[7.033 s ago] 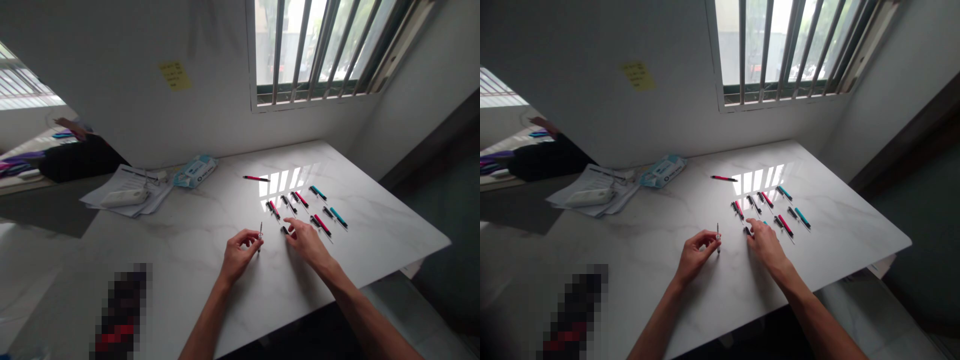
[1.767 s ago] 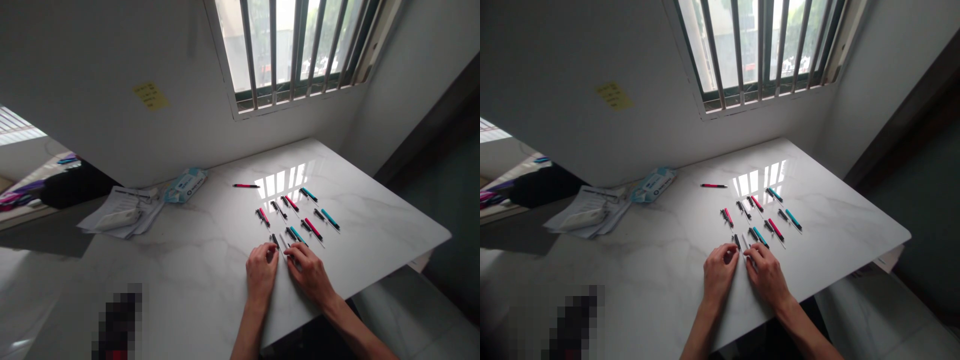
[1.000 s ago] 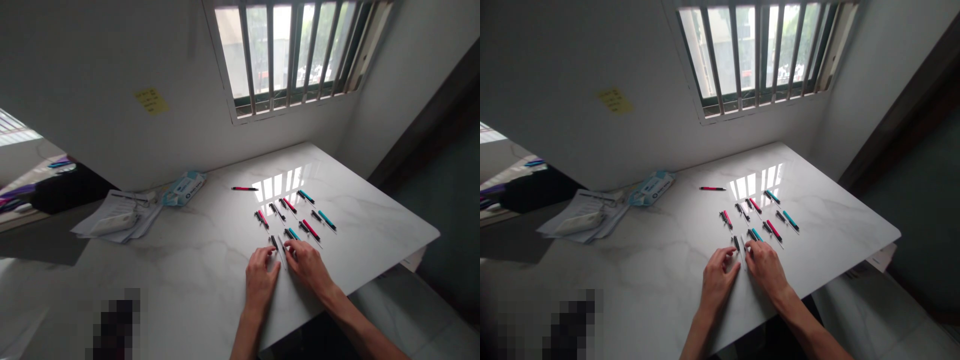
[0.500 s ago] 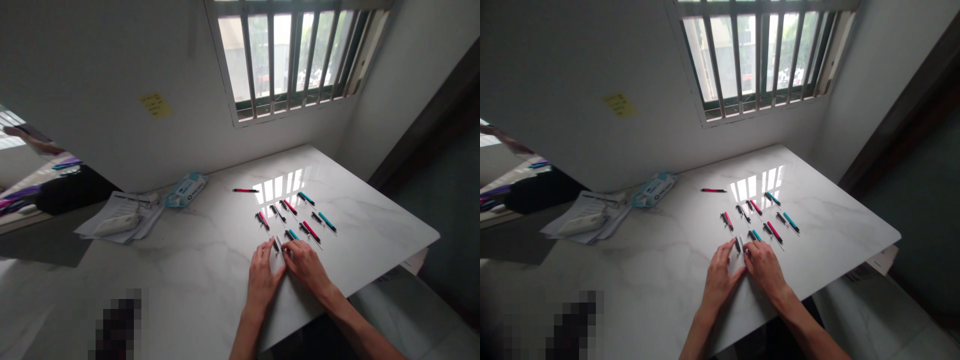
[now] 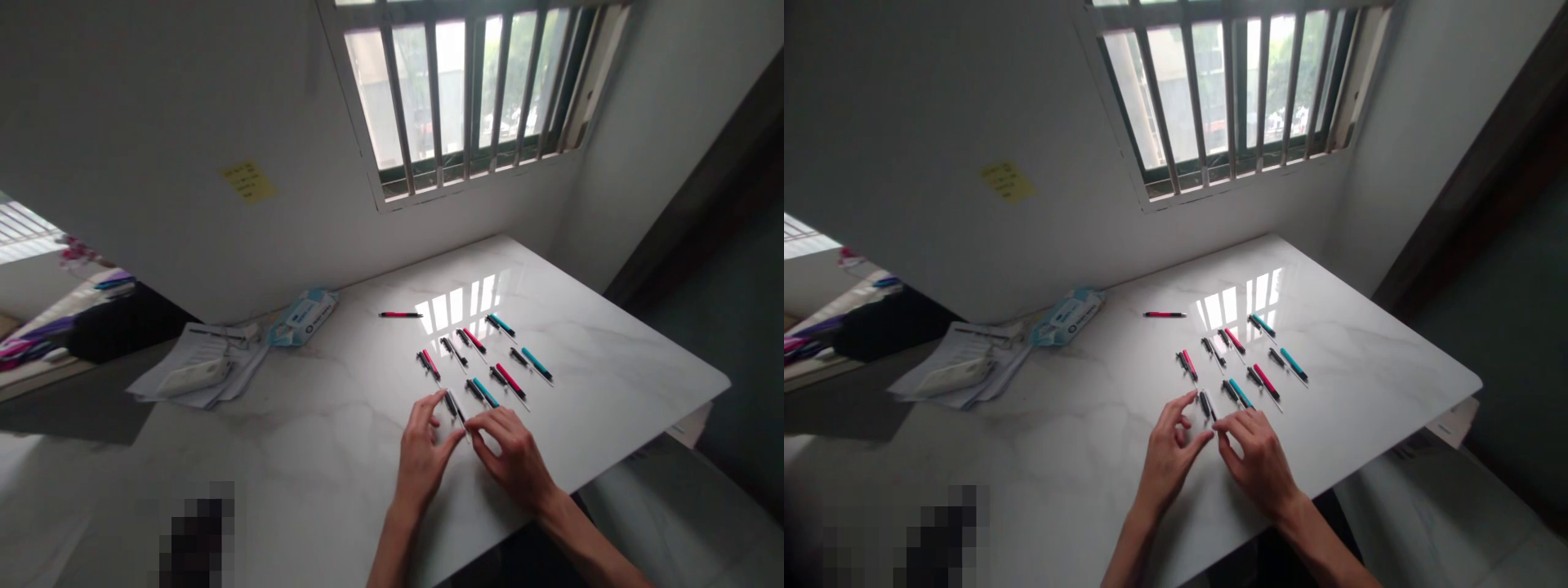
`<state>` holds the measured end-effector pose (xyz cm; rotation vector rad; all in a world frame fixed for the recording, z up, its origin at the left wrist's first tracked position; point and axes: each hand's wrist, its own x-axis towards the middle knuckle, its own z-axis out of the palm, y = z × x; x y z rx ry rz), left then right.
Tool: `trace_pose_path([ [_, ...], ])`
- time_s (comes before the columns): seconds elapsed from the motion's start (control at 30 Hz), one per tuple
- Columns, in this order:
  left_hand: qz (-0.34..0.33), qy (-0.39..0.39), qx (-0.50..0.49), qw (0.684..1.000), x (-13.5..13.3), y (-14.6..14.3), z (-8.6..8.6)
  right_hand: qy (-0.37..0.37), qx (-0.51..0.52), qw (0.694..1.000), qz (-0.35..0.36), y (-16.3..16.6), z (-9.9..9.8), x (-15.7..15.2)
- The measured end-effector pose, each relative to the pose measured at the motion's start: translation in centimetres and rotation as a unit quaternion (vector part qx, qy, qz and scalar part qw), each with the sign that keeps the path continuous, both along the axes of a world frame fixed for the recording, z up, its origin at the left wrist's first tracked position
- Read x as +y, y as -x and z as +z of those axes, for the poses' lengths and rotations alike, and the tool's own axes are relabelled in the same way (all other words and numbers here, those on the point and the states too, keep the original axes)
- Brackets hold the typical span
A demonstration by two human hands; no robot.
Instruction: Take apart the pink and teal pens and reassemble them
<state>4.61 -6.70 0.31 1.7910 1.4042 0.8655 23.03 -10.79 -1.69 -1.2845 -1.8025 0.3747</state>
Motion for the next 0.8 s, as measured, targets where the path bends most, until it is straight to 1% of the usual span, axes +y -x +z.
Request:
trace_pose_path([
  [0.03, 0.009, -0.008, 0.000, 1.000, 0.7, 0.4, 0.5, -0.002, 0.015, 1.000, 0.023, 0.0, -0.1, -0.7],
  [0.1, 0.023, -0.048, 0.021, 0.998, 3.0, 1.4, 1.5, 0.001, 0.044, 0.996, 0.073, 0.1, -0.2, -2.1],
  [0.13, 0.030, -0.067, 0.039, 0.997, 4.4, 1.9, 1.9, 0.006, 0.056, 0.994, 0.090, 0.2, -0.4, -2.7],
  [0.2, 0.052, -0.097, 0.085, 0.990, 8.0, 3.0, 2.2, 0.014, 0.066, 0.993, 0.101, 0.5, -0.6, -3.6],
  [0.27, 0.062, -0.128, 0.147, 0.979, 11.9, 3.8, 1.9, 0.012, 0.057, 0.994, 0.090, 0.8, -1.0, -4.0],
  [0.37, 0.043, -0.172, 0.234, 0.956, 17.7, 4.0, 1.1, -0.015, 0.028, 0.996, 0.081, 1.1, -1.5, -3.8],
  [0.43, 0.025, -0.182, 0.279, 0.942, 20.9, 3.5, 0.4, -0.037, 0.016, 0.997, 0.072, 1.3, -1.8, -3.5],
  [0.5, 0.013, -0.191, 0.306, 0.933, 23.5, 2.8, -0.2, -0.055, 0.006, 0.997, 0.061, 1.4, -2.0, -3.2],
  [0.6, 0.016, -0.197, 0.326, 0.924, 26.5, 2.1, -0.7, -0.074, 0.002, 0.997, 0.038, 1.5, -2.1, -2.9],
  [0.67, 0.021, -0.197, 0.334, 0.922, 27.8, 2.0, -0.6, -0.084, 0.004, 0.996, 0.021, 1.6, -2.2, -2.7],
  [0.73, 0.029, -0.195, 0.331, 0.923, 28.3, 2.2, -0.4, -0.094, 0.009, 0.996, 0.009, 1.6, -2.3, -2.6],
  [0.8, 0.048, -0.200, 0.317, 0.926, 27.7, 3.0, 0.0, -0.101, 0.015, 0.995, 0.003, 1.6, -2.3, -2.5],
])
